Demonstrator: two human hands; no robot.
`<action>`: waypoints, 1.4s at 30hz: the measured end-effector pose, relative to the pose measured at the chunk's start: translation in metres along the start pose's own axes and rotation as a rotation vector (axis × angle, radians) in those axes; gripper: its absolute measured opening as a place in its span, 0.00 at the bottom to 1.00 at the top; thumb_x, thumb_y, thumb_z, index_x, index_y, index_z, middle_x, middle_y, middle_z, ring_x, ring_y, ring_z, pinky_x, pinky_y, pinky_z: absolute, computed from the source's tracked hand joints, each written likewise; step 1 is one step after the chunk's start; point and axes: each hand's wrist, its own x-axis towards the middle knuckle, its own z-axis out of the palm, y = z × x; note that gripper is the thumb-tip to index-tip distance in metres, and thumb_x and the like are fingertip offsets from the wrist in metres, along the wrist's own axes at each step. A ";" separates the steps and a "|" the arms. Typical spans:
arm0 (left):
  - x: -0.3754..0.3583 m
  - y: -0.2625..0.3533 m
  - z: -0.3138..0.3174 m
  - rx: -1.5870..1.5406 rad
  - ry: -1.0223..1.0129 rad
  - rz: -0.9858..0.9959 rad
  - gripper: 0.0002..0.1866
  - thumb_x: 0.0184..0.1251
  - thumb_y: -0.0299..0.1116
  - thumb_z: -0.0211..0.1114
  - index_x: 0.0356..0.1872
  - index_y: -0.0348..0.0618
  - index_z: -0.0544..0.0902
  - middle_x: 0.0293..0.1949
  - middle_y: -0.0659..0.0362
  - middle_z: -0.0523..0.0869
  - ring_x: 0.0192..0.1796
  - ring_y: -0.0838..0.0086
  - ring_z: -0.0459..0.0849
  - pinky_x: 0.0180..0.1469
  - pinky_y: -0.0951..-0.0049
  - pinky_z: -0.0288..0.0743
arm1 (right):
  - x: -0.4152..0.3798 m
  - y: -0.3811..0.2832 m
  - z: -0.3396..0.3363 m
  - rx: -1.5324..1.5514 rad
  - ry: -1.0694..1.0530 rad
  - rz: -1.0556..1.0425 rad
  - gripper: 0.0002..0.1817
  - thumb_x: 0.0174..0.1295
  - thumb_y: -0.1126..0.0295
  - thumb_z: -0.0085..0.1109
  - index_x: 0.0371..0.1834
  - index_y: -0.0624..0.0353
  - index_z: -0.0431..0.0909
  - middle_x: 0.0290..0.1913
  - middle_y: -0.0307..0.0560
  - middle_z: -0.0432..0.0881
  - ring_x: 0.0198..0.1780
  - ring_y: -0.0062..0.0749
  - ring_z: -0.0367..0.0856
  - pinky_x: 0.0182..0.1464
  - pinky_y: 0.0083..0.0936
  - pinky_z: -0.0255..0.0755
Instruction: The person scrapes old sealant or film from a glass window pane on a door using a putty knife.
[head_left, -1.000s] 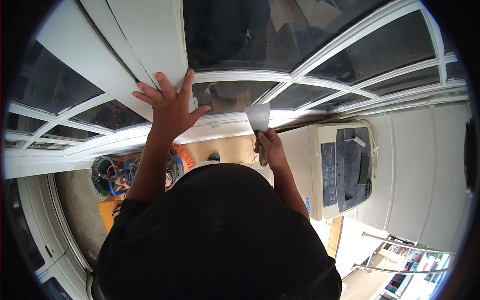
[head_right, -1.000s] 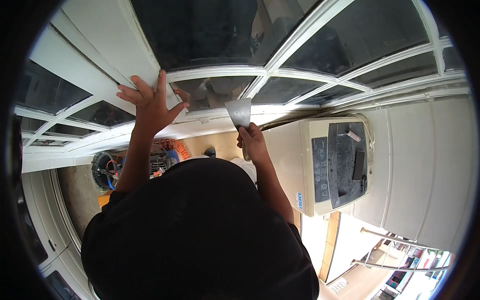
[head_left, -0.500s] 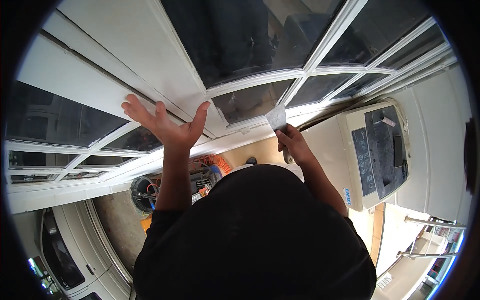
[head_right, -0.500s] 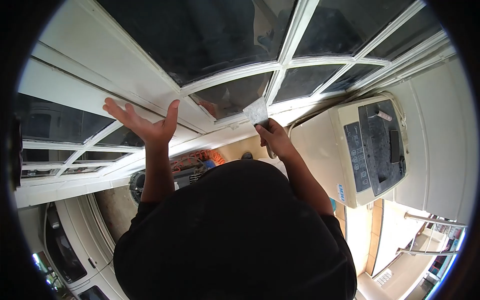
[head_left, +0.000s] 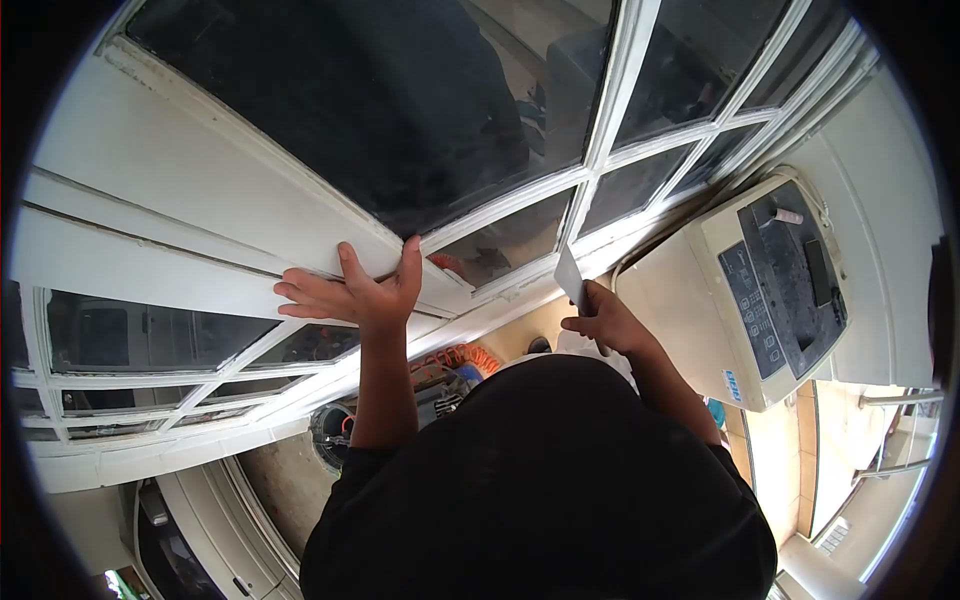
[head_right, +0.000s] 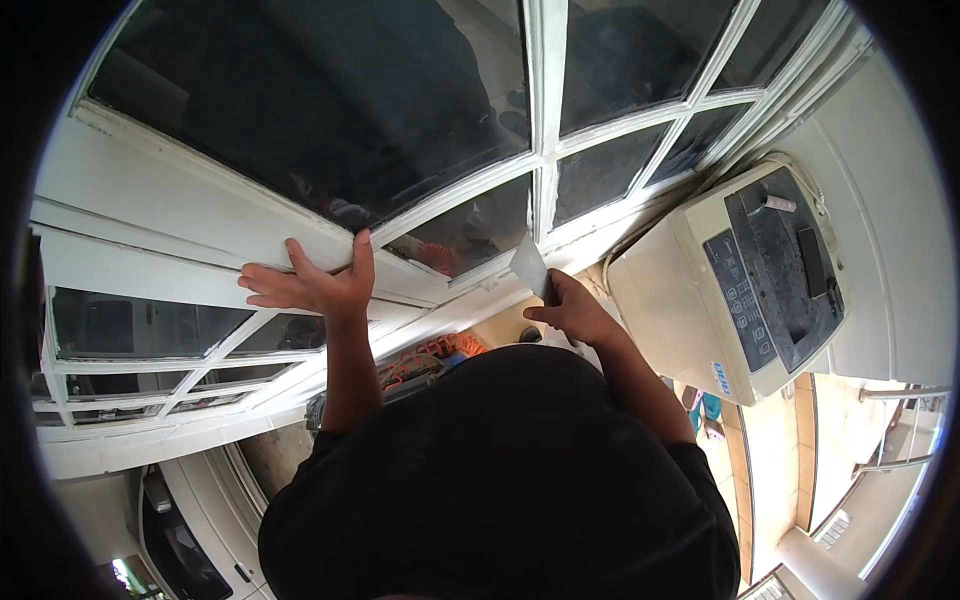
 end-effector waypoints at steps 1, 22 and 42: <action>0.000 0.000 0.000 0.011 0.000 -0.005 0.46 0.49 0.63 0.68 0.67 0.51 0.63 0.72 0.30 0.34 0.73 0.32 0.27 0.59 0.23 0.18 | 0.002 -0.001 -0.001 -0.038 -0.006 -0.020 0.11 0.60 0.68 0.64 0.35 0.59 0.71 0.23 0.36 0.72 0.21 0.18 0.68 0.29 0.18 0.68; -0.001 0.000 -0.001 -0.020 0.022 0.019 0.36 0.51 0.63 0.66 0.59 0.56 0.72 0.72 0.30 0.42 0.74 0.33 0.29 0.62 0.25 0.17 | -0.028 -0.065 0.012 -0.067 0.114 -0.299 0.23 0.75 0.54 0.38 0.38 0.59 0.79 0.25 0.34 0.67 0.28 0.17 0.65 0.33 0.18 0.63; -0.004 -0.001 0.008 -0.008 0.070 0.021 0.37 0.52 0.64 0.63 0.61 0.58 0.71 0.72 0.30 0.44 0.74 0.31 0.33 0.61 0.25 0.18 | 0.011 -0.001 0.036 -0.353 0.054 -0.252 0.33 0.69 0.46 0.47 0.57 0.70 0.66 0.36 0.52 0.74 0.38 0.31 0.72 0.46 0.29 0.68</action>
